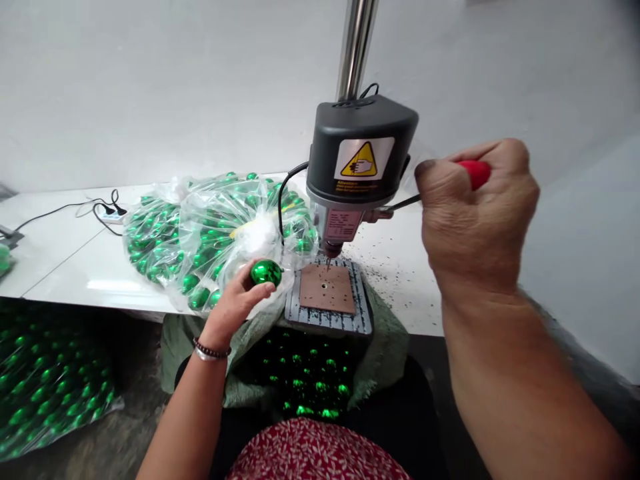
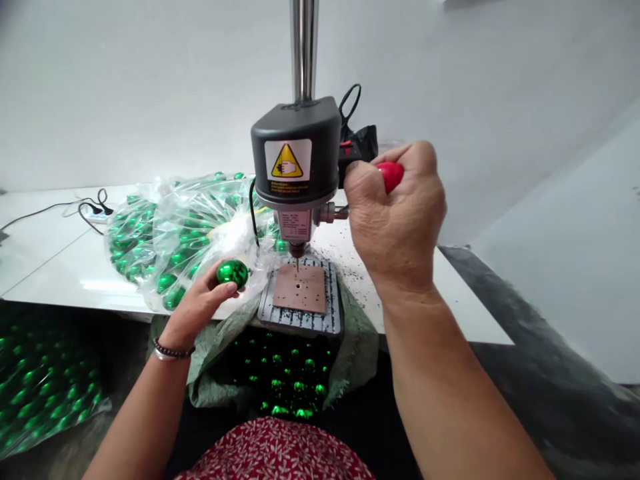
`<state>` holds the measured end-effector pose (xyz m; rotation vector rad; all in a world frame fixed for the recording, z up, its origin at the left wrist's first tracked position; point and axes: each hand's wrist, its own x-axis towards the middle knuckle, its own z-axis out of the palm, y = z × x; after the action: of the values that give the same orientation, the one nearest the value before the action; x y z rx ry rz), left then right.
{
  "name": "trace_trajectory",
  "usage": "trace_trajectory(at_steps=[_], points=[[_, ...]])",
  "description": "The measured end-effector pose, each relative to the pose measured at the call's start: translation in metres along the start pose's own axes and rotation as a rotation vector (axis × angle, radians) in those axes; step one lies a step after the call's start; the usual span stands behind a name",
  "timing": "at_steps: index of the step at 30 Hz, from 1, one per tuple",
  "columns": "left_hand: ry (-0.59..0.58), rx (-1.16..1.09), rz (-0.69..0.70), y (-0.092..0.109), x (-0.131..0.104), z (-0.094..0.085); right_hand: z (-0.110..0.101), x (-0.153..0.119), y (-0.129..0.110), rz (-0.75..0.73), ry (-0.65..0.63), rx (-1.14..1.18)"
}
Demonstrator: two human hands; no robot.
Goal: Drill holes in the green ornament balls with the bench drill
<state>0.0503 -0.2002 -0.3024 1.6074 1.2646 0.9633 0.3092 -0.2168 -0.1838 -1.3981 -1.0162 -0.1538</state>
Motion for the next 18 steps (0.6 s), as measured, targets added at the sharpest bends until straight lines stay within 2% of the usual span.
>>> trace_trajectory(at_steps=[3,6,8,11,14,18], points=[[-0.169,-0.395,-0.096,-0.003,-0.022,0.017,0.0,-0.001,-0.001,0.007,-0.015,0.006],[-0.224,-0.484,-0.173,-0.01,-0.025,0.04,-0.001,-0.001,-0.002,0.013,-0.022,0.013],[-0.214,-0.413,-0.167,-0.013,-0.019,0.055,-0.001,-0.001,-0.003,0.025,-0.03,0.024],[-0.157,-0.19,-0.067,-0.015,-0.003,0.07,-0.002,-0.001,-0.004,0.044,-0.039,0.046],[-0.087,0.045,-0.028,-0.017,0.016,0.08,-0.002,-0.002,0.0,0.014,-0.056,0.109],[-0.064,0.137,-0.031,-0.021,0.031,0.088,-0.004,-0.002,0.006,-0.052,-0.1,0.193]])
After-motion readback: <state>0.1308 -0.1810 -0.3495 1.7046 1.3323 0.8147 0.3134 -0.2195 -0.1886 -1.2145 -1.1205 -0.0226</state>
